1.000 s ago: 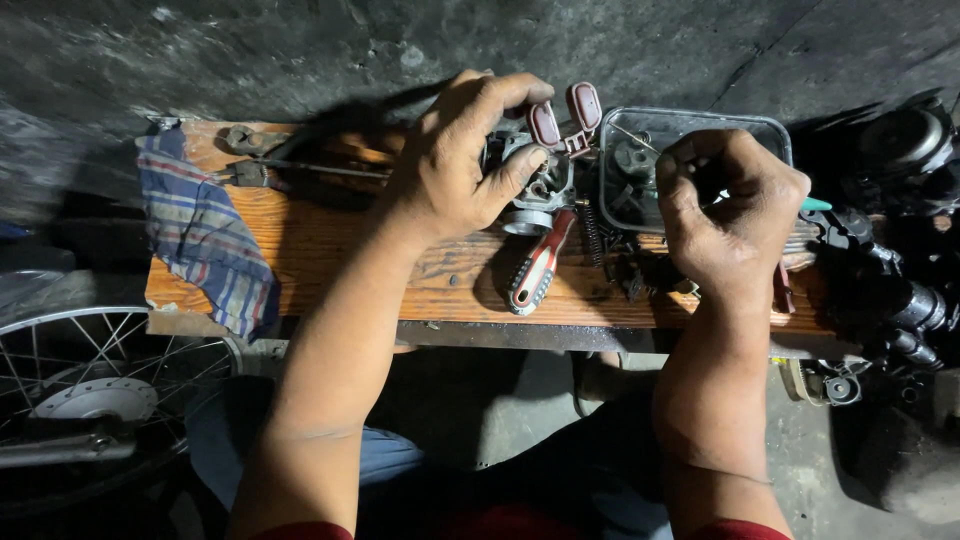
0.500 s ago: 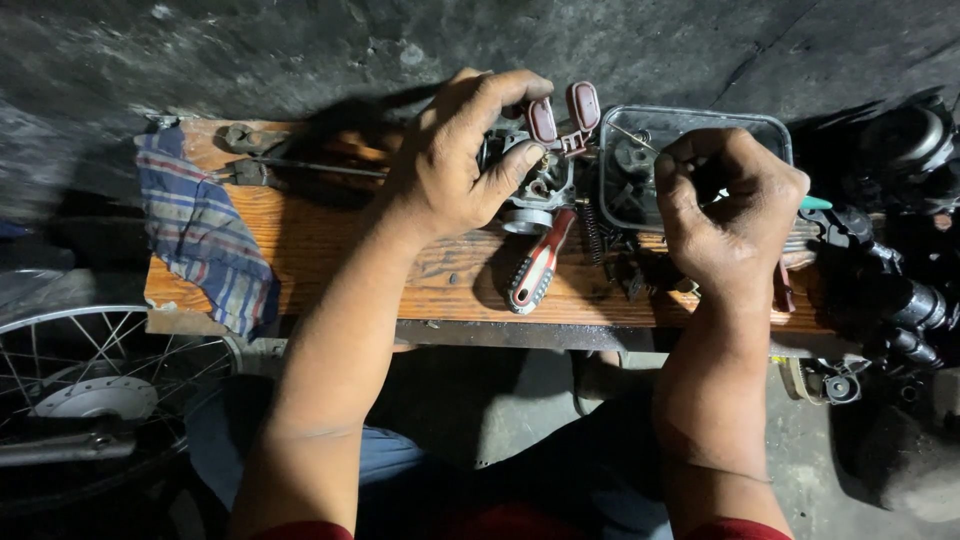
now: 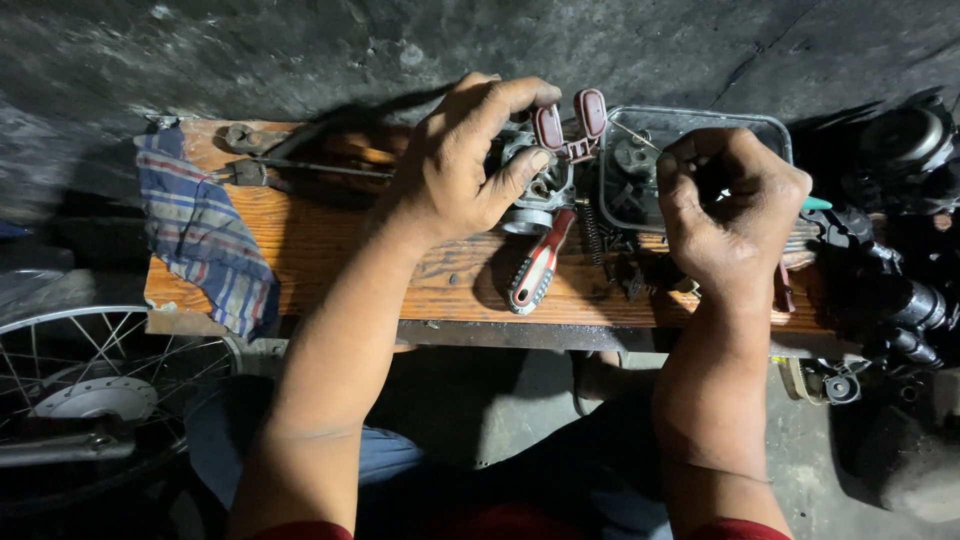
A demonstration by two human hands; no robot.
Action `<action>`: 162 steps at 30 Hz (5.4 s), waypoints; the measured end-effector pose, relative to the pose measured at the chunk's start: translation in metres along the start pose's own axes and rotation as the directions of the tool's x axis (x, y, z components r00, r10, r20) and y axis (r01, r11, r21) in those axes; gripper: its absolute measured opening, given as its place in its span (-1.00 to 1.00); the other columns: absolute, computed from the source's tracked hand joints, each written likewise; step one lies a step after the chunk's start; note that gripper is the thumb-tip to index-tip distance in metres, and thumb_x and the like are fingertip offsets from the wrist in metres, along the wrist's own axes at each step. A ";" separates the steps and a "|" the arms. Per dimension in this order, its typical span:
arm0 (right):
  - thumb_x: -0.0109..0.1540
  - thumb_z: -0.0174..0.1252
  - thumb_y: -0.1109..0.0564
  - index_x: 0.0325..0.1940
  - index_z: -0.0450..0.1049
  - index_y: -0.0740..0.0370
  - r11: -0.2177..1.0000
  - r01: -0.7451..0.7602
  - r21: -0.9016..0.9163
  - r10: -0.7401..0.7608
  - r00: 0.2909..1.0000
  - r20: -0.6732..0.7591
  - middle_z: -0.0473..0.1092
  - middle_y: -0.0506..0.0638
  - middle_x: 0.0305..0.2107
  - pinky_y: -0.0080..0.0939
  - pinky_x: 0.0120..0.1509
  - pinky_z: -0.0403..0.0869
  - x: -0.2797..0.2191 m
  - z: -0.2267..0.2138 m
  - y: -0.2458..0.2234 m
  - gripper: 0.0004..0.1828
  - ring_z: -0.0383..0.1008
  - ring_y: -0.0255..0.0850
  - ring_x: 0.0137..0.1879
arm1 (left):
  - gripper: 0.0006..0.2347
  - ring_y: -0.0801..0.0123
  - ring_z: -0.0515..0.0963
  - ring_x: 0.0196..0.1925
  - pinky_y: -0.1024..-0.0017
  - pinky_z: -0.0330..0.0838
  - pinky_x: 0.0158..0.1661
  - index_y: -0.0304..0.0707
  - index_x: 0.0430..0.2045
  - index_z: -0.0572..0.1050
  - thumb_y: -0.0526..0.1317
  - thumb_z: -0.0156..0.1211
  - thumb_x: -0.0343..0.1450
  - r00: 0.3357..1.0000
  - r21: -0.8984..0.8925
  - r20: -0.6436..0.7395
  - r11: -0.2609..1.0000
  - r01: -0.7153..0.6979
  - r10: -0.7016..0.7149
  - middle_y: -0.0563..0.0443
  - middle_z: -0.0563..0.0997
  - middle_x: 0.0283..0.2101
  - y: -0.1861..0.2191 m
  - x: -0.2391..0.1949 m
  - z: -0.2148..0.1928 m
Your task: A person is cleaning the internal components of a motorcycle carburetor using a toothbrush and cleaning fluid on a wooden workbench.
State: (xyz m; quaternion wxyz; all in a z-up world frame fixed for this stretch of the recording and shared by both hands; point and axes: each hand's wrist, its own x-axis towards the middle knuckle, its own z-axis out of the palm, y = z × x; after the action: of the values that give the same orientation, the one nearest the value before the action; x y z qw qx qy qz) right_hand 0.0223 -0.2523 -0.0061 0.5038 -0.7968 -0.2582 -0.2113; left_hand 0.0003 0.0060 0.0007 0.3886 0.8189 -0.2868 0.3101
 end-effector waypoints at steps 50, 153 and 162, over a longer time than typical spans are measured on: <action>0.41 0.15 0.41 -0.07 0.41 0.56 0.990 0.117 0.075 -0.090 0.952 -0.292 0.39 0.14 -0.32 -0.27 -0.09 0.34 0.001 -0.007 0.007 -0.92 0.25 -0.20 -0.28 | -0.89 0.17 0.46 -0.26 0.30 0.35 -0.16 -0.43 -0.34 0.61 -0.47 0.30 0.30 0.996 0.336 0.077 0.942 0.019 -0.048 -0.11 0.62 -0.32 0.018 -0.033 -0.057; 0.41 0.18 0.36 -0.10 0.42 0.54 0.990 0.109 0.087 -0.079 0.953 -0.293 0.39 0.13 -0.39 -0.27 -0.18 0.32 0.002 -0.013 0.008 -0.90 0.25 -0.22 -0.34 | -0.86 0.11 0.47 -0.23 0.30 0.40 -0.14 -0.35 -0.47 0.57 -0.50 0.27 0.18 0.997 0.402 -0.001 0.913 0.065 -0.071 -0.03 0.62 -0.43 0.067 0.001 0.021; 0.41 0.18 0.39 -0.11 0.42 0.53 0.987 0.103 0.122 -0.067 0.960 -0.273 0.38 0.09 -0.42 -0.31 -0.22 0.28 0.003 -0.013 0.001 -0.92 0.24 -0.25 -0.37 | -0.84 0.13 0.48 -0.22 0.29 0.41 -0.12 -0.37 -0.43 0.56 -0.51 0.24 0.17 0.997 0.327 0.033 0.943 0.054 -0.069 -0.03 0.62 -0.40 0.060 0.002 0.016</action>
State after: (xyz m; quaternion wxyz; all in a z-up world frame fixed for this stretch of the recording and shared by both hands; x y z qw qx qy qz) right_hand 0.0241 -0.2637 0.0006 0.5772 -0.7132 -0.2353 -0.3207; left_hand -0.0370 -0.0399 0.0212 0.2509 0.8870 -0.2146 0.3228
